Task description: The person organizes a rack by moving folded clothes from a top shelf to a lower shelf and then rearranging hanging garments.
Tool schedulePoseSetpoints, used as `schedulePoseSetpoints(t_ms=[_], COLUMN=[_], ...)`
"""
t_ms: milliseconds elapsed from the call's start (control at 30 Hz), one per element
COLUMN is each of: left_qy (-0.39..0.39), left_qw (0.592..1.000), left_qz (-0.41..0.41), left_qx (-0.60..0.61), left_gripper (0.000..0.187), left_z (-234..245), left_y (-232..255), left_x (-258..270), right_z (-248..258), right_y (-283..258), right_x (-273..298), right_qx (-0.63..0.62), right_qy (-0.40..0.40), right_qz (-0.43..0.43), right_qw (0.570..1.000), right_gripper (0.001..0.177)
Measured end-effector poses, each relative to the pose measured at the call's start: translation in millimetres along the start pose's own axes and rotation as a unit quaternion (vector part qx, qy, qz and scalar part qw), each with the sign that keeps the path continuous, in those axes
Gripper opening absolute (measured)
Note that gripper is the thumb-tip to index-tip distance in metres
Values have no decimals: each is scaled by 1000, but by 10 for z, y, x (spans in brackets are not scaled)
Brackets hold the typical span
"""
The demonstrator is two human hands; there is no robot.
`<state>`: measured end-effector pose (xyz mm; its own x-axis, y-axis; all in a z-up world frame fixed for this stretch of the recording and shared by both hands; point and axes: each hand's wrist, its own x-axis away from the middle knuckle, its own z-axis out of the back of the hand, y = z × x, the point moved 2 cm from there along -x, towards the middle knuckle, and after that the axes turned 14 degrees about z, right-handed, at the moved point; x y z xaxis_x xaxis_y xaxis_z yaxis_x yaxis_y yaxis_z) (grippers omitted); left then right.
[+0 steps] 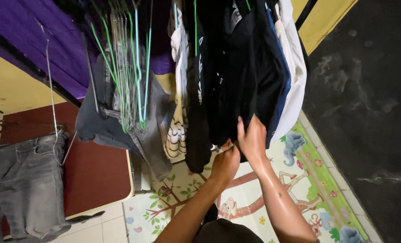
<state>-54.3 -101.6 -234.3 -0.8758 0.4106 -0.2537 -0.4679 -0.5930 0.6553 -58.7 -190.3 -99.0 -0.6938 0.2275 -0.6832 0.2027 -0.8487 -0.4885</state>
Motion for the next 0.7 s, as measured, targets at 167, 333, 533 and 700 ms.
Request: schedulePoseSetpoints(t_ms=[167,333,533,700], left_qy=[-129,4,78,65], left_qw=[991,984,987,997], left_qz=[-37,26,33,27], left_qx=[11,176,140,-8], left_gripper=[22,48,64,35], left_z=[391,936,1063,869], left_y=[70,506,1088,950], left_x=[129,-156,-692,-753], right_z=[114,271,297,430], right_y=[191,129,7,-130], right_x=[482,824,1064,1130], right_qx=[16,-21,24,-9], right_qy=[-27,-21,-40,-18], right_qz=[-51,-94,-96,-93], right_qw=[998,995,994,995], right_gripper=[17,15,21,20])
